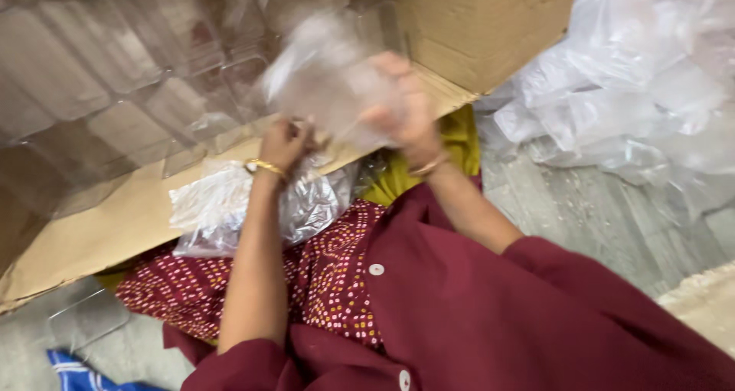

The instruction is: The person sits on the floor in front of an open cardboard box and packs clear plastic containers into white plastic bags one at a time, then places each bagged container back into the box. They open a bag, insert a container, and set the filled bag aside with the others.

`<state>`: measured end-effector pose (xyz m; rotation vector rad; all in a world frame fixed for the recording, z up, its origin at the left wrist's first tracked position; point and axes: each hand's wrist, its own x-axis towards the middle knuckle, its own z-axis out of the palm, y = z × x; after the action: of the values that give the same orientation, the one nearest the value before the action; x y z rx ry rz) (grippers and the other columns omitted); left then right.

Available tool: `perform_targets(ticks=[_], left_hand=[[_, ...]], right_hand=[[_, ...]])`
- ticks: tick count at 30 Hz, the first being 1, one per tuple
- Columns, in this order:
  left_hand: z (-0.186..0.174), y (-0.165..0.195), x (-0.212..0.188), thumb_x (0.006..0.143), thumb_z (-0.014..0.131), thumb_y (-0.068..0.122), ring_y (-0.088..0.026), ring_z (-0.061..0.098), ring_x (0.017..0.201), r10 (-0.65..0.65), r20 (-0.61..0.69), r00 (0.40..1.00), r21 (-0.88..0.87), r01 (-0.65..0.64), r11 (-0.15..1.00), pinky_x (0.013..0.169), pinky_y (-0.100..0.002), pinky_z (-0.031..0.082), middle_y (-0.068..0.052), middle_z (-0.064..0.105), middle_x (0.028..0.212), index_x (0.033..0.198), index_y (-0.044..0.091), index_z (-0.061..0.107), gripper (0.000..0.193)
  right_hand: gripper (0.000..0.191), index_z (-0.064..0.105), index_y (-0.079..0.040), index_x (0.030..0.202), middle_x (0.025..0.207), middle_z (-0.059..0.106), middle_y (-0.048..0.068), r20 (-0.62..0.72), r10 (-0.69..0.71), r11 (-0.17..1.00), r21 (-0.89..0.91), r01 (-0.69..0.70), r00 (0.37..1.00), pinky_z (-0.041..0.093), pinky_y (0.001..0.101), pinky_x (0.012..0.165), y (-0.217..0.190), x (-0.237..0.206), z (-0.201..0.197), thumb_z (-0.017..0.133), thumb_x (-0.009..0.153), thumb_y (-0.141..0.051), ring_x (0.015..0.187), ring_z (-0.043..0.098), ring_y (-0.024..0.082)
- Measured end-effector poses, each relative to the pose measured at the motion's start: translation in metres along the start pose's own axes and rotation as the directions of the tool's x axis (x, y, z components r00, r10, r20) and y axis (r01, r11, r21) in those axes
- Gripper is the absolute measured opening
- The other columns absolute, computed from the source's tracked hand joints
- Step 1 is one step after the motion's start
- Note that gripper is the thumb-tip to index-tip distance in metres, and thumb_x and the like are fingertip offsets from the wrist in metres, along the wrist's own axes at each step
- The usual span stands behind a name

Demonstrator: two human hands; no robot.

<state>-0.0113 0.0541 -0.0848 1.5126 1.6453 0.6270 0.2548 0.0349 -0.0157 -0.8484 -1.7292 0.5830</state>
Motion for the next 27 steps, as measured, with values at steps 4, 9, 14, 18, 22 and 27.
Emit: perform_targets(ticks=[4,9,14,18,22,27], left_hand=[[-0.019,0.01,-0.018,0.097,0.067,0.037,-0.016,0.063,0.08,-0.054,0.009,0.998,-0.603,0.049,0.796,0.07,-0.03,0.049,-0.009,0.068,0.093,0.133,0.008,0.058,0.047],[-0.028,0.004,-0.017,0.092,0.059,0.009,-0.011,0.057,0.097,0.124,-0.004,0.992,-0.674,-0.094,0.733,0.088,-0.021,0.048,-0.005,0.071,0.106,0.146,0.005,0.048,0.056],[-0.026,-0.005,-0.015,0.083,0.057,-0.006,-0.013,0.062,0.106,0.083,-0.018,0.996,-0.685,-0.073,0.725,0.089,-0.025,0.05,-0.007,0.068,0.119,0.136,0.0,0.06,0.053],[-0.024,-0.011,-0.012,0.093,0.058,-0.002,-0.014,0.064,0.101,0.001,-0.014,1.0,-0.75,-0.011,0.661,0.092,-0.025,0.05,-0.007,0.07,0.117,0.128,0.001,0.066,0.036],[-0.021,-0.014,-0.008,0.097,0.057,-0.002,-0.013,0.066,0.101,0.032,-0.117,0.993,-0.745,-0.109,0.658,0.094,-0.025,0.051,-0.008,0.072,0.113,0.126,-0.001,0.066,0.031],[-0.021,-0.014,-0.006,0.1,0.058,-0.002,-0.014,0.067,0.104,0.069,-0.337,0.939,-0.718,-0.304,0.626,0.094,-0.027,0.053,-0.008,0.072,0.111,0.121,-0.001,0.067,0.023]], right_hand=[[0.086,0.032,-0.019,0.16,0.154,0.047,0.003,-0.59,0.532,0.823,0.529,-0.207,0.607,0.048,0.043,0.111,0.042,-0.029,-0.137,0.067,0.093,-0.059,0.131,0.056,0.018],[0.091,0.043,-0.031,0.14,0.147,0.04,0.001,-0.534,0.834,0.541,0.748,-0.384,0.137,0.05,0.0464,0.078,0.082,-0.034,-0.293,0.072,0.061,-0.065,0.108,0.048,0.031],[0.086,0.037,-0.016,0.152,0.16,0.028,0.009,-0.688,0.601,0.665,0.713,0.223,0.407,0.047,0.0552,0.108,0.1,-0.013,-0.321,0.083,0.081,-0.033,0.131,0.041,0.04],[0.07,0.033,-0.02,0.159,0.167,0.027,0.006,-0.693,0.326,0.825,0.541,0.164,0.643,0.047,0.0476,0.119,0.09,0.005,-0.236,0.069,0.1,-0.034,0.153,0.039,0.037],[0.032,0.057,-0.004,0.134,0.128,0.066,0.009,-0.318,0.195,0.843,0.538,0.008,0.928,0.059,0.032,0.081,0.042,0.023,-0.062,0.069,0.106,-0.009,0.1,0.068,0.021],[0.034,0.064,-0.019,0.128,0.119,0.069,-0.004,0.537,0.463,0.749,0.188,-0.635,0.705,0.057,0.0244,0.087,0.004,0.044,0.085,0.07,0.096,-0.028,0.107,0.065,0.008]])
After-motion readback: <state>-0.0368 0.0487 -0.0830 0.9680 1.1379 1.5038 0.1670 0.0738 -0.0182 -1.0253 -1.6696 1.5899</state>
